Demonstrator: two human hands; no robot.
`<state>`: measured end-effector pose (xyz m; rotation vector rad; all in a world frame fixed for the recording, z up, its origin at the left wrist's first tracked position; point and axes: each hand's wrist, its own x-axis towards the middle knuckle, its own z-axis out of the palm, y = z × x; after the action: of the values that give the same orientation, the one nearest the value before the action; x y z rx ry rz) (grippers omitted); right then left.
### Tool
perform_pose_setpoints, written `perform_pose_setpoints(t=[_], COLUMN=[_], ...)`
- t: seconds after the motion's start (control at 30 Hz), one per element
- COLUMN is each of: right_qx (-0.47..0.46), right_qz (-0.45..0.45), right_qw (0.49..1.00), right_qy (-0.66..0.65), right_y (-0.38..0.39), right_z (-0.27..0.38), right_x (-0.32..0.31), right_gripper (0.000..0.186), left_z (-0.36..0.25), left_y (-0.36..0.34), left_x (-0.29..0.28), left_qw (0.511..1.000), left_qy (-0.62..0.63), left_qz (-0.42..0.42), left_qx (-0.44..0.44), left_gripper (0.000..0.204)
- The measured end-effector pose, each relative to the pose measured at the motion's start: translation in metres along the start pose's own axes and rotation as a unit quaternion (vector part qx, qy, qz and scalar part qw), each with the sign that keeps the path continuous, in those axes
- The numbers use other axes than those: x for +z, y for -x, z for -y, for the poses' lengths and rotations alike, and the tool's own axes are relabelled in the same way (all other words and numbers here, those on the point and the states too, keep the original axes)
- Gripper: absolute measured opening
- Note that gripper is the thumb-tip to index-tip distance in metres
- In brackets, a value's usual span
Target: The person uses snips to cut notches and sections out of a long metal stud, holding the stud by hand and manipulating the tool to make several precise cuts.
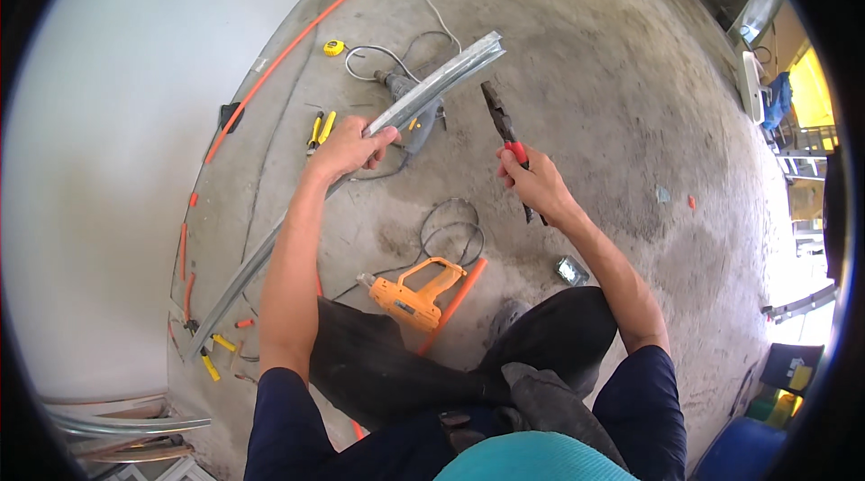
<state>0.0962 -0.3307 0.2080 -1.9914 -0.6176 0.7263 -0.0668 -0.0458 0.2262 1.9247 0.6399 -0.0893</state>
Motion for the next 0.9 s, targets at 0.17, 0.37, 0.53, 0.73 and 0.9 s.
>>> perform_pose_setpoints(t=[0.17,0.37,0.53,0.73,0.9], right_qx=[0.005,0.004,0.01,0.015,0.023], right_qz=[0.02,0.054,0.063,0.118,0.121], right_qw=[0.999,0.993,0.989,0.975,0.972], right_qy=[0.028,0.103,0.134,0.189,0.201], right_y=[0.005,0.008,0.015,0.013,0.013], right_z=[-0.007,-0.006,0.0,0.013,0.022], right_x=[-0.001,-0.004,0.0,0.014,0.028], right_gripper=[0.038,0.038,0.04,0.043,0.043], left_z=[-0.001,0.0,0.007,0.009,0.007], left_y=[-0.001,0.002,0.0,0.0,0.009], left_x=[-0.001,0.0,0.005,0.018,0.036], left_qw=[0.998,0.995,0.997,0.994,0.979], left_qy=[0.033,0.057,0.005,-0.102,-0.19], left_qz=[0.051,0.08,0.075,0.041,-0.046], left_qx=[0.005,-0.008,0.008,-0.004,0.064], left_gripper=[0.037,0.038,0.034,0.035,0.036])
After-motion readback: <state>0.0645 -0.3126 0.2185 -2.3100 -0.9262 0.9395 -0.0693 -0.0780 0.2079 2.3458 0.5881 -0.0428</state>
